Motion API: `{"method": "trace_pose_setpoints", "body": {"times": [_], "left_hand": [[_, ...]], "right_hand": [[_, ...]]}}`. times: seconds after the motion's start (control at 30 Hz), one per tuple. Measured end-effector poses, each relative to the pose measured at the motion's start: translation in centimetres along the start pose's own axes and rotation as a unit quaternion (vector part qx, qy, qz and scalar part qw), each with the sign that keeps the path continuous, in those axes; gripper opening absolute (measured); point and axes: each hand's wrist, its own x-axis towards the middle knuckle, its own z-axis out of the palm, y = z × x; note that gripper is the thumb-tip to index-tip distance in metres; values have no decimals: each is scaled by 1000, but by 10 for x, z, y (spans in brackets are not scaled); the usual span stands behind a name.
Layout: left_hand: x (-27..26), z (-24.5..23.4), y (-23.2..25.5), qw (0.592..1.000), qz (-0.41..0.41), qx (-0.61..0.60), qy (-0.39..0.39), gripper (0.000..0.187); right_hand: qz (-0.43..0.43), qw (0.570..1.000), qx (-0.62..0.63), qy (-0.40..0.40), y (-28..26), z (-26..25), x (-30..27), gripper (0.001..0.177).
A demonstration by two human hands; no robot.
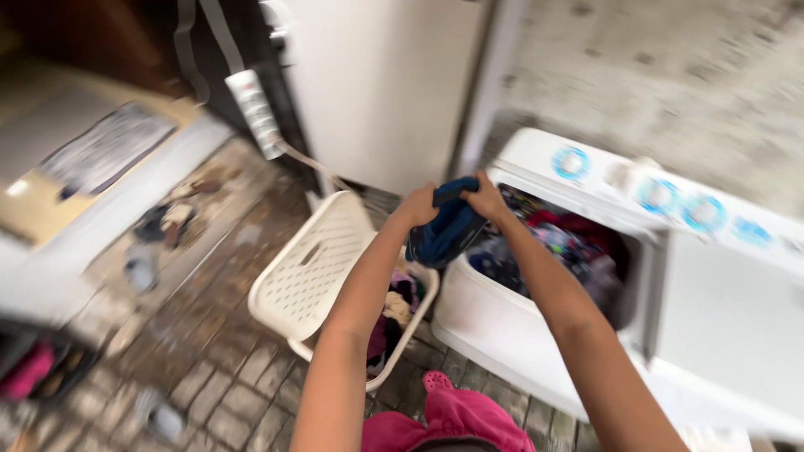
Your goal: Transferring clothes from a laundry basket into a washing machine.
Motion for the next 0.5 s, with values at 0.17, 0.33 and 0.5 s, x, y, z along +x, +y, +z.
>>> {"method": "trace_pose_setpoints", "body": {"times": [0.17,0.33,0.5], "left_hand": [[0,28,127,991,56,-40,-118,54],[38,126,159,976,158,-21,-148,65],[31,124,181,971,153,30,-183,73]], "right_hand": [[97,980,-115,129,28,-107,-61,48],[149,947,-202,203,91,-168,-94,61],[125,946,-270,131,209,-194,-68,69]]}}
